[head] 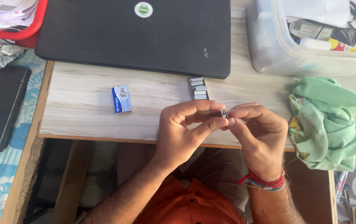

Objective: The person wipes strips of staples with a cloth, aligns them into a single block, and places them inside a small blue box before storing it in a desk drawer.

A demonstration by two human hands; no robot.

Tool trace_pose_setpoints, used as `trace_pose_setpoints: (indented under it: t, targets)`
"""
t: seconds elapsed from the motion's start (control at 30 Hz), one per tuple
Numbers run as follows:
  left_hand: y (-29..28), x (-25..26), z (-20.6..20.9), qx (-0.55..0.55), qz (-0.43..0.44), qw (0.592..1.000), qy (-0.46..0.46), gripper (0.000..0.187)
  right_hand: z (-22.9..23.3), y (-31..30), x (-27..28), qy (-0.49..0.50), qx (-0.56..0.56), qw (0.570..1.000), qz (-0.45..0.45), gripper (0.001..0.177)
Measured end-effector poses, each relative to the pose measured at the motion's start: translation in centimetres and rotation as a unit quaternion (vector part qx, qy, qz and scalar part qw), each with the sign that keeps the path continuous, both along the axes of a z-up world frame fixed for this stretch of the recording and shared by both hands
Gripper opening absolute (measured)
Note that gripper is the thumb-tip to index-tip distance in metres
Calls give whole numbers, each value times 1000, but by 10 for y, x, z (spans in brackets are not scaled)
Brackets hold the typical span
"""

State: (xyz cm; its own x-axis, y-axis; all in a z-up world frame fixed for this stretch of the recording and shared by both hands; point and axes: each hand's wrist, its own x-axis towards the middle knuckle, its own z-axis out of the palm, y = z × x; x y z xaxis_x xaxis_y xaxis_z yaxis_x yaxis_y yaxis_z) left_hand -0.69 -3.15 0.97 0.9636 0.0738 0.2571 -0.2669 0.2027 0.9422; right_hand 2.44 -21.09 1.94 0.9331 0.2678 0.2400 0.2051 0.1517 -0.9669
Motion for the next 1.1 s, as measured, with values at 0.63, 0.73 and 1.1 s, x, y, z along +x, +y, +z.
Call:
trace_pose_setpoints:
  t: [0.63, 0.73, 1.1]
  targets:
    - [8, 3, -16, -187, -96, 975, 74, 20, -11, 10, 1, -214, -123, 967, -67, 19]
    - [11, 4, -14, -207, -123, 964, 110, 23, -12, 10, 3, -255, -140, 955, -62, 21]
    - [21, -6, -11, -121, -94, 983, 106, 21, 8, 11, -1, -332, -273, 902, -38, 27]
